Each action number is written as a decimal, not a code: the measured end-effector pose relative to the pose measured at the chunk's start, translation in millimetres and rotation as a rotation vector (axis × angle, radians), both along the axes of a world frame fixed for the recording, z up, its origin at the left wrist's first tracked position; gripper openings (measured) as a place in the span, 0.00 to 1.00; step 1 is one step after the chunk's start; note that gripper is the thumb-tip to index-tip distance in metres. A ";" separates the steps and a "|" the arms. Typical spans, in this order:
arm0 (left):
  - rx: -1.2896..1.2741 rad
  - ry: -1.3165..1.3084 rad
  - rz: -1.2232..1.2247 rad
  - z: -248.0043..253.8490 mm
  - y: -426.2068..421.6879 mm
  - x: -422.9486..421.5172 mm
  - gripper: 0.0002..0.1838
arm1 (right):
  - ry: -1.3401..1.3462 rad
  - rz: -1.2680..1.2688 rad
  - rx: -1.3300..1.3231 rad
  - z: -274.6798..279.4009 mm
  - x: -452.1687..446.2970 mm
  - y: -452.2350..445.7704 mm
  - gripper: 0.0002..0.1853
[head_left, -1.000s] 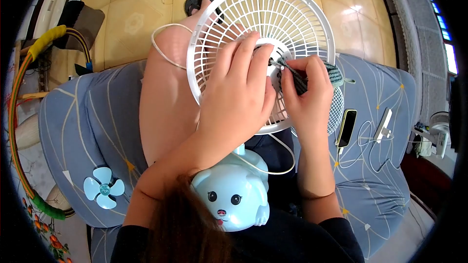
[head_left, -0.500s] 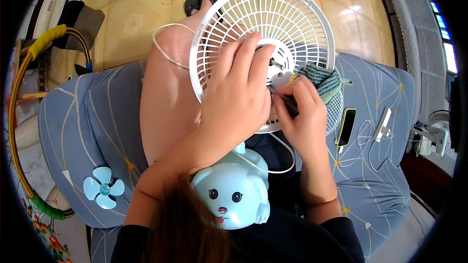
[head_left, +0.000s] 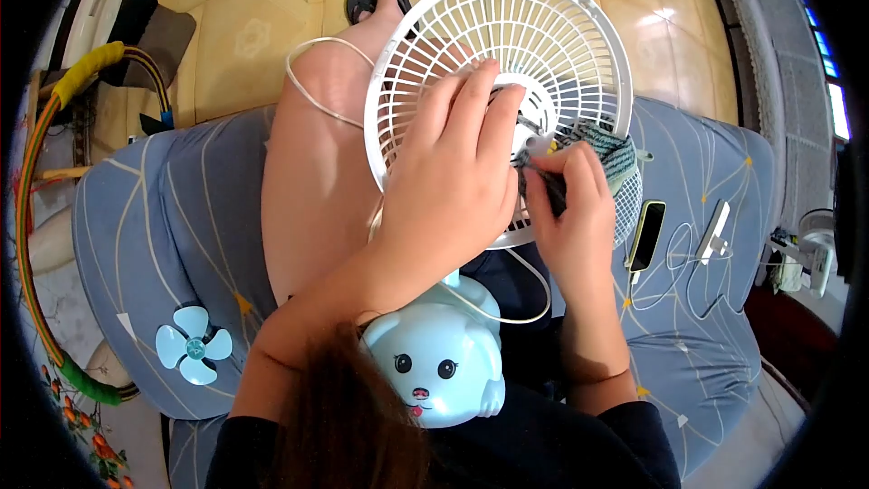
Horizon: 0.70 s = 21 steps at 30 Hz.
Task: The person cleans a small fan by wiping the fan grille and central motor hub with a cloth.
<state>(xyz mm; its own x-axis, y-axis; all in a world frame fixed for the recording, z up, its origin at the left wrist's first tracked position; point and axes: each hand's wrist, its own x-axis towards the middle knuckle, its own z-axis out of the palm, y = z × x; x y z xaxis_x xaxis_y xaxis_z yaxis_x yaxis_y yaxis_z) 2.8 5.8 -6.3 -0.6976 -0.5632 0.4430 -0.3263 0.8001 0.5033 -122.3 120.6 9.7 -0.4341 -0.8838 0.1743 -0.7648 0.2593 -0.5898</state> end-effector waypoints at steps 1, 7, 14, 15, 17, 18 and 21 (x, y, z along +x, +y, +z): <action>-0.004 -0.003 0.001 0.6 -0.1 -0.1 0.31 | -0.016 0.016 0.020 -0.2 1.5 4.7 0.10; -0.016 -0.011 -0.004 1.2 -1.1 -1.4 0.31 | -0.005 0.009 0.000 -2.1 -2.0 5.5 0.10; -0.033 -0.034 0.005 1.7 -0.5 -4.4 0.33 | -0.017 -0.113 -0.106 -7.6 -18.9 -21.1 0.08; 0.012 -0.025 -0.001 1.2 0.3 -3.9 0.33 | -0.019 -0.116 -0.110 -8.4 -17.3 -20.6 0.09; 0.103 -0.009 -0.012 0.5 2.2 -1.9 0.32 | -0.017 -0.099 -0.094 -7.6 -15.8 -17.1 0.09; 0.066 -0.017 -0.009 1.0 1.8 -2.0 0.32 | -0.014 -0.081 -0.075 -6.3 -15.1 -12.8 0.09; -0.014 -0.034 -0.004 2.0 1.5 -2.3 0.32 | -0.035 -0.012 0.009 -0.5 -8.2 1.3 0.10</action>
